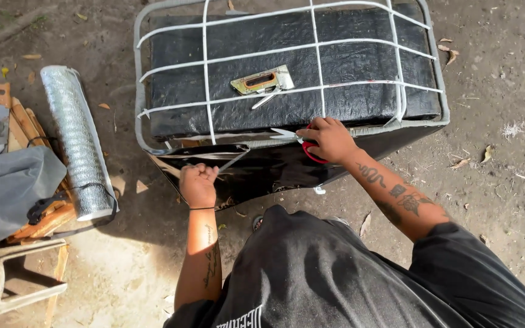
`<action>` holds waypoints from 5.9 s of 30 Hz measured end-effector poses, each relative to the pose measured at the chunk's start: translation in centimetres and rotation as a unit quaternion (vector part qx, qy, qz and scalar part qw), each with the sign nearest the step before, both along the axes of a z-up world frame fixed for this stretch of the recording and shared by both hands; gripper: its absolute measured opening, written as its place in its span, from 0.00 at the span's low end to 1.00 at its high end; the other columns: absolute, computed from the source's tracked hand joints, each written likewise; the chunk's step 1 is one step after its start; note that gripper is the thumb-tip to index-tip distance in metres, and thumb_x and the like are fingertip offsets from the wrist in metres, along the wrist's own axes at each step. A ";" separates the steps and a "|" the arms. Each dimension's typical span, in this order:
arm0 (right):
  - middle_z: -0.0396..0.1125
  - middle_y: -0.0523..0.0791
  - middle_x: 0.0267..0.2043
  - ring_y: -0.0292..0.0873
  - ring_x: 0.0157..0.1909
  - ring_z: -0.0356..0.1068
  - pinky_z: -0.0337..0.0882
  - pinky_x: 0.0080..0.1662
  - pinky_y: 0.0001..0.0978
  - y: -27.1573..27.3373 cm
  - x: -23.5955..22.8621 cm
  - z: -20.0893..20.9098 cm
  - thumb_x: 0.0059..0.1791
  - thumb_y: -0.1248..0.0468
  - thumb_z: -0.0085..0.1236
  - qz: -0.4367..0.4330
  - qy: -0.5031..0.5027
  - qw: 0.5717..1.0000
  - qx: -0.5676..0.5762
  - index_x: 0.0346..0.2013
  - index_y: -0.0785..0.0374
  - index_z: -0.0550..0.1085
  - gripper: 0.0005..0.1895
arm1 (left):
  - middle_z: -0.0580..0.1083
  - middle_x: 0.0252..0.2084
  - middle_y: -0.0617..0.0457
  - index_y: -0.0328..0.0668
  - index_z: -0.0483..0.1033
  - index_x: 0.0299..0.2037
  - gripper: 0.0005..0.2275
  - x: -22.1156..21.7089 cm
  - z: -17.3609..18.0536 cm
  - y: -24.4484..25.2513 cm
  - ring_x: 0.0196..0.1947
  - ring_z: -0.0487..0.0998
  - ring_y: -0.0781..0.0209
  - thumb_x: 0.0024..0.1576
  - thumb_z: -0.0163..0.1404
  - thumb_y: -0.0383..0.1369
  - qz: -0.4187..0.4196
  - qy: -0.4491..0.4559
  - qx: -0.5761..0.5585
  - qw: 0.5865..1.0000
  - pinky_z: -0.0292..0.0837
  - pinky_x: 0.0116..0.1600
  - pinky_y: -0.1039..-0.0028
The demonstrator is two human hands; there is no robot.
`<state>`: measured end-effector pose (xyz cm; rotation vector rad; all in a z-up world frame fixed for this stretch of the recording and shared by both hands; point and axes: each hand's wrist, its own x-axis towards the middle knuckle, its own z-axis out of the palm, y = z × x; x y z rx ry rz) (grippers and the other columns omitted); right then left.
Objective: Stapling a black plastic sheet onto a metal-caged container and trimming the excess with scissors
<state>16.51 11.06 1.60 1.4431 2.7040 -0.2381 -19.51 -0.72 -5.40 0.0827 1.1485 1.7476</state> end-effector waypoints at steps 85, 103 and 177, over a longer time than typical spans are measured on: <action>0.69 0.46 0.50 0.53 0.54 0.71 0.69 0.58 0.45 2.0 -6.1 -1.6 0.47 0.52 0.66 0.096 0.027 0.994 -0.045 0.63 0.46 0.75 0.28 | 0.63 0.67 0.43 0.49 0.64 0.70 0.27 -0.5 0.0 8.2 0.58 0.75 0.37 0.60 0.58 0.32 -0.376 0.717 -0.046 0.586 0.81 0.51 0.54; 0.66 0.43 0.52 0.51 0.56 0.68 0.67 0.60 0.50 1.3 -14.2 -4.8 0.46 0.52 0.66 0.119 0.005 0.993 0.000 0.61 0.47 0.75 0.29 | 0.81 0.42 0.49 0.38 0.79 0.54 0.15 -2.9 0.3 10.8 0.39 0.84 0.62 0.65 0.49 0.40 -0.513 0.437 -0.085 0.734 0.81 0.41 0.69; 0.61 0.45 0.52 0.51 0.54 0.64 0.66 0.59 0.46 -1.2 -36.3 -6.7 0.52 0.50 0.59 0.155 -0.005 0.988 -0.021 0.62 0.52 0.72 0.25 | 0.73 0.52 0.37 0.18 0.51 0.69 0.34 -4.4 13.7 -3.6 0.53 0.77 0.48 0.54 0.48 0.33 -0.570 0.262 -0.027 0.778 0.75 0.51 0.59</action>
